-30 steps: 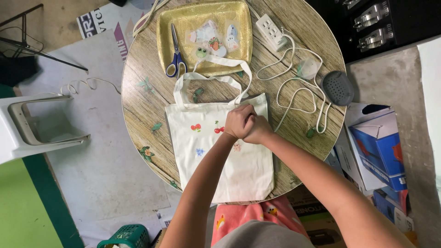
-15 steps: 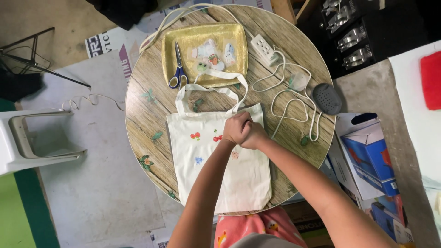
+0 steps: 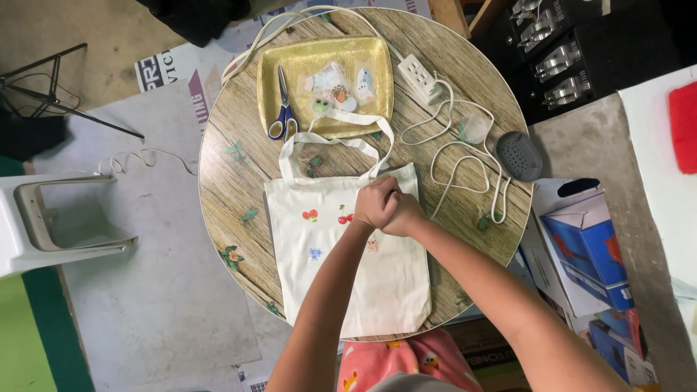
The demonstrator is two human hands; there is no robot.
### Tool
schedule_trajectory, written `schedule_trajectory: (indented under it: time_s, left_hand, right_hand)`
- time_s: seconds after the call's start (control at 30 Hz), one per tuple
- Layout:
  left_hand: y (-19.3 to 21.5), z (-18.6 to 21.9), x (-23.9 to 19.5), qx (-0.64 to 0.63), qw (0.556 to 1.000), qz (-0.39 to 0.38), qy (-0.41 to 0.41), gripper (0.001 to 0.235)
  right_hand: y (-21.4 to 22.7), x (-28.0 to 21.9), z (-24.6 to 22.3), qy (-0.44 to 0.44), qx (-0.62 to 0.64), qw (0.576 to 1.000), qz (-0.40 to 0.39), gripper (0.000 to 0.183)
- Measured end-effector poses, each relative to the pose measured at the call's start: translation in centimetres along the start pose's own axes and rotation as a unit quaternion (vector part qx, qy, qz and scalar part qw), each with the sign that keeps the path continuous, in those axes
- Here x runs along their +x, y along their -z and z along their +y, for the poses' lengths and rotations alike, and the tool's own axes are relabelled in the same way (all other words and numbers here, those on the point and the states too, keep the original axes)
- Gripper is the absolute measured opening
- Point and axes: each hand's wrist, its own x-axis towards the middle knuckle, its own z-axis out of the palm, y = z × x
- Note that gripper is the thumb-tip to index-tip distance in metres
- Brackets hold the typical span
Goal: Ironing small heat-transfer designs onto a white tote bag using a mini heat press.
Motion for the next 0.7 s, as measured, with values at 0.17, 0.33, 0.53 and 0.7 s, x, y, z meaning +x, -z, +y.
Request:
schedule_trajectory:
  time_s: [0.17,0.33,0.53,0.7]
  left_hand:
    - [-0.24,-0.2,0.03,0.003,1.0,0.003,-0.003,0.017]
    - [-0.26,-0.05,-0.13,-0.004,1.0,0.002,0.004,0.017]
    - [-0.22,-0.15,-0.1,-0.001,1.0,0.002,0.001,0.016]
    - [-0.3,-0.43,-0.09,-0.003,1.0,0.002,0.001,0.016]
  right_hand:
    - [0.1,-0.07,0.08,0.021,0.001,1.0,0.013,0.018]
    - [0.15,-0.29,-0.07,0.011,0.008,1.0,0.001,0.018]
    - [0.01,-0.08,-0.02,0.004,-0.001,1.0,0.002,0.019]
    - [-0.04,-0.08,-0.09,-0.006,0.004,1.0,-0.002,0.018]
